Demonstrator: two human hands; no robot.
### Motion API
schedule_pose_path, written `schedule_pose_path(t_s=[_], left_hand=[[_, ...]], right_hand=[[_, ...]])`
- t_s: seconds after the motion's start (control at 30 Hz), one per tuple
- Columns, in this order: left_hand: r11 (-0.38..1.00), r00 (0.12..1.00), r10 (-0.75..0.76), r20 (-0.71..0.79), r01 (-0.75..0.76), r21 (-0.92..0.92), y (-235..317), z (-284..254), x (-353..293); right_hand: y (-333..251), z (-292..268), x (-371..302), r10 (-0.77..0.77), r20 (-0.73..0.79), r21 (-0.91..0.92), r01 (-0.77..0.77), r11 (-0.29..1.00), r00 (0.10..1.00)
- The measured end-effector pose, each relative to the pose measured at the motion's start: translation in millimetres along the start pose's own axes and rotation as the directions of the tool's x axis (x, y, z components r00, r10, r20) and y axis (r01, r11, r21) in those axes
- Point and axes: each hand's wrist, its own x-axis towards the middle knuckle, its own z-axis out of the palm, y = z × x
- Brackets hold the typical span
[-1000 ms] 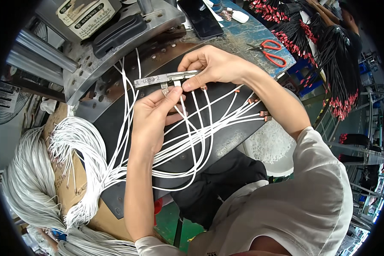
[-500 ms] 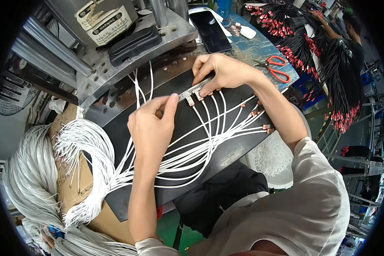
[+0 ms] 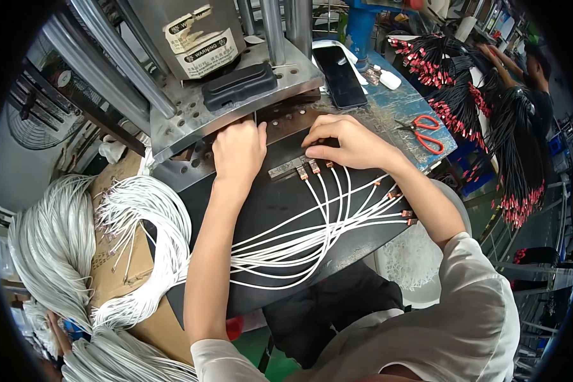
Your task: The recorder is seen organizing white wires and inserting them into connectors at a manual assembly station.
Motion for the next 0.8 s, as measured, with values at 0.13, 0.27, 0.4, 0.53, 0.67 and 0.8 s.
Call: schedule_pose_path(t_s=[0.13,0.27,0.4,0.53,0.67,0.8], left_hand=[[0.991,0.992,0.033,-0.124,-0.049,-0.124,-1.7,-0.4,-12.7],[0.987,0.994,0.03,-0.109,-0.046,-0.155,0.3,-6.3,-18.7],[0.99,0.999,0.01,-0.032,-0.014,-0.142,0.5,-8.2,-16.9],[0.996,0.997,0.078,-0.028,-0.079,-0.042,-8.3,-5.0,-3.5],[0.989,0.994,0.095,0.053,-0.088,-0.118,-15.4,-6.8,6.9],[0.984,0.978,0.026,0.209,0.011,-0.175,-18.7,-15.5,15.8]], right_hand=[[0.5,0.2,-2.2,0.042,-0.023,-0.082,-0.043,0.996,0.999],[3.3,2.3,8.3,-0.012,-0.061,-0.304,-0.007,0.953,0.998],[40.0,0.9,51.4,-0.149,-0.047,-0.525,0.102,0.845,0.988],[88.1,-1.5,142.9,0.273,0.203,-0.888,0.059,0.456,0.94],[102.1,-14.8,142.7,0.097,-0.153,-0.339,-0.144,0.93,0.984],[95.4,11.0,163.8,-0.175,-0.329,-0.367,0.045,0.929,0.928]])
